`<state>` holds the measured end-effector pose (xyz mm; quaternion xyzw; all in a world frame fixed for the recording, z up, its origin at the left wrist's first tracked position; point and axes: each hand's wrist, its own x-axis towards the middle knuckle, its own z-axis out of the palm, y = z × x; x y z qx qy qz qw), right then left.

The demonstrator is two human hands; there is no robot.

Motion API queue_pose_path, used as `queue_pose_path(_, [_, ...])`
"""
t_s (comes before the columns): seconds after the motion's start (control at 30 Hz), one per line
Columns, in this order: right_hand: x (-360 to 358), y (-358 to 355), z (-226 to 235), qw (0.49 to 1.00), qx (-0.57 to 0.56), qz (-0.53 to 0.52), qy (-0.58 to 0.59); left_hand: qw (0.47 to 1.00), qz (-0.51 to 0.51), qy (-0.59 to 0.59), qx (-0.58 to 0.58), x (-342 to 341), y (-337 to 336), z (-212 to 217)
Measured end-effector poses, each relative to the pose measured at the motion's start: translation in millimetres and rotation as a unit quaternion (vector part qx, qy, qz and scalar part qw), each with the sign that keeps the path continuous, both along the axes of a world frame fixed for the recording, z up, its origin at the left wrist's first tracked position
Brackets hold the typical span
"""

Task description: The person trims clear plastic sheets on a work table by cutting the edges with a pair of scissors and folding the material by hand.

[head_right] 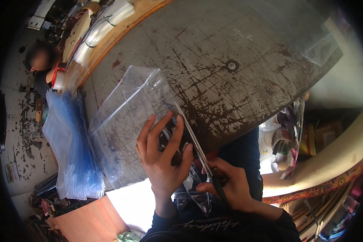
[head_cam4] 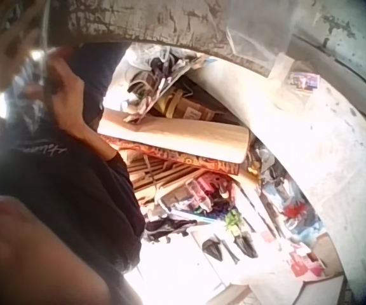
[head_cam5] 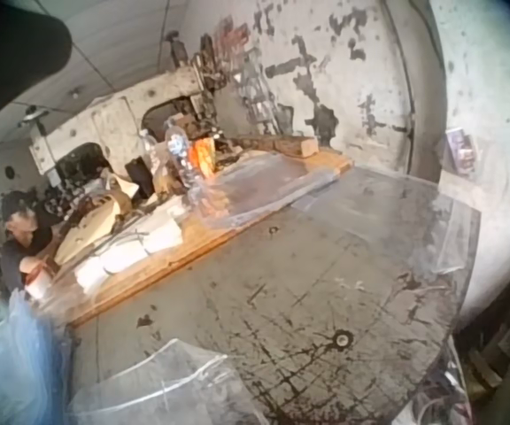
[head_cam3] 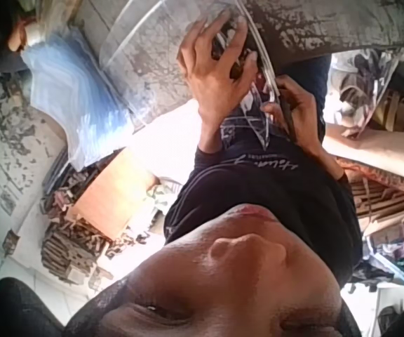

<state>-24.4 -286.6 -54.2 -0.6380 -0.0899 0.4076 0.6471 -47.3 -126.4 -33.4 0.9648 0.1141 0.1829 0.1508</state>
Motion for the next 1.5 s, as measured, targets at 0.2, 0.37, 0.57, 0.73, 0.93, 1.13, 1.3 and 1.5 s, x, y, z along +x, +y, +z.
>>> queue_pose_path(0.2, [-0.2, 2.1, 2.0, 1.0, 0.012, -0.009, 0.009, 1.0, 0.013, 0.002, -0.009, 0.8, -1.8, 2.4])
queue_pose_path(0.37, [-2.3, 1.0, -0.7, 1.0, 0.007, 0.008, -0.007, 1.0, 0.018, 0.006, 0.0, -1.6, -1.8, 3.5])
queue_pose_path(0.57, [-2.4, -2.1, 2.3, 0.998, 0.039, -0.002, 0.043, 1.0, 0.023, 0.01, 0.008, -1.8, -4.1, 2.4])
queue_pose_path(0.73, [-4.0, -8.8, -3.3, 0.997, 0.079, -0.003, 0.017, 0.999, 0.031, 0.019, 0.008, -6.1, -15.1, 2.0])
queue_pose_path(0.93, [-0.1, -13.5, -8.4, 0.997, 0.071, 0.027, -0.021, 0.999, 0.036, 0.023, 0.01, -8.6, -21.5, 0.4])
queue_pose_path(1.13, [6.2, -9.6, 2.5, 0.994, 0.097, 0.009, 0.046, 0.999, 0.032, 0.013, 0.022, -10.9, -22.7, -3.1])
queue_pose_path(1.3, [7.7, -11.6, -1.2, 0.994, 0.098, 0.014, 0.053, 0.999, 0.037, 0.02, 0.022, -15.4, -29.2, -5.8])
queue_pose_path(1.5, [2.9, -37.3, -11.2, 0.995, 0.062, 0.052, -0.055, 0.993, -0.017, 0.108, -0.036, -44.0, -48.1, 13.6])
